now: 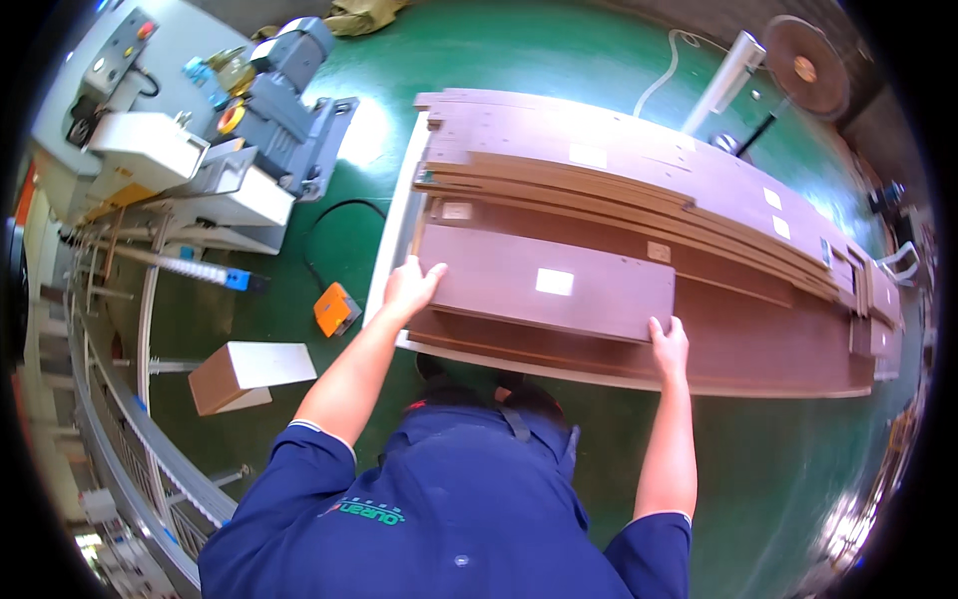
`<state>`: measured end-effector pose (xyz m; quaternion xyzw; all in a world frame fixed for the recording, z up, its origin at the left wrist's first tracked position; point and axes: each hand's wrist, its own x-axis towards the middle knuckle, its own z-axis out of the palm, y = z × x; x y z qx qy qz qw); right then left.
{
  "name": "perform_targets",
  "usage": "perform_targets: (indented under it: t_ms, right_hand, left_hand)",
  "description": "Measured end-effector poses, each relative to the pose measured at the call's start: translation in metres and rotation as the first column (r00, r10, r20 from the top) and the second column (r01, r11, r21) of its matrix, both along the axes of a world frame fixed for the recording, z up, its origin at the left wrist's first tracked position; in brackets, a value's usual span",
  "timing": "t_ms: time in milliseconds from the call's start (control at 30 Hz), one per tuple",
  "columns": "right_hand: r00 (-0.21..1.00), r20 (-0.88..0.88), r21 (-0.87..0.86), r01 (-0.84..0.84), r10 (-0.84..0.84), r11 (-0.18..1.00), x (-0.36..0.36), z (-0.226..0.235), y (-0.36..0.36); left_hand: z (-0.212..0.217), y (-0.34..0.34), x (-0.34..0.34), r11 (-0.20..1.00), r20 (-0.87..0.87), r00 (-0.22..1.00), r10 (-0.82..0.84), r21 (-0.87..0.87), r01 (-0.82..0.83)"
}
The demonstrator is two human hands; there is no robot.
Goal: The person picks up wood panels and strips from a stack and feeds them one by one into an edge-banding machine.
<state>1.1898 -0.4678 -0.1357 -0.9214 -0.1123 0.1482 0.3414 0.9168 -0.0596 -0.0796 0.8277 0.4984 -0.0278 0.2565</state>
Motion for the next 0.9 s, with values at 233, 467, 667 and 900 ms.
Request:
perform_targets:
  t_ms: [233, 467, 667, 900]
  right_hand:
    - [0.991, -0.053, 0.259, -0.107, 0.125, 0.960, 0.017, -0.029, -0.010]
    - [0.970, -0.238, 0.190, 0.103, -0.056, 0.976, 0.031, -0.056, -0.032]
    - [0.810, -0.436, 0.413, 0.568, -0.393, 0.712, -0.030, -0.092, -0.075]
    - [0.808, -0.586, 0.052, 0.105, -0.055, 0.993, -0.169, -0.136, 0.079]
  left_hand:
    - [0.022, -0.005, -0.012, 0.990, 0.041, 0.997, 0.059, -0.131, -0.054]
    - [-0.023, 0.009, -0.060, 0.948, 0.314, 0.940, 0.129, -0.316, -0.025]
    - [-0.125, 0.032, -0.230, 0.876, 0.224, 0.944, 0.244, -0.468, -0.115]
    - [-0.186, 0.008, -0.478, 0.619, -0.390, 0.741, 0.546, -0.408, -0.671]
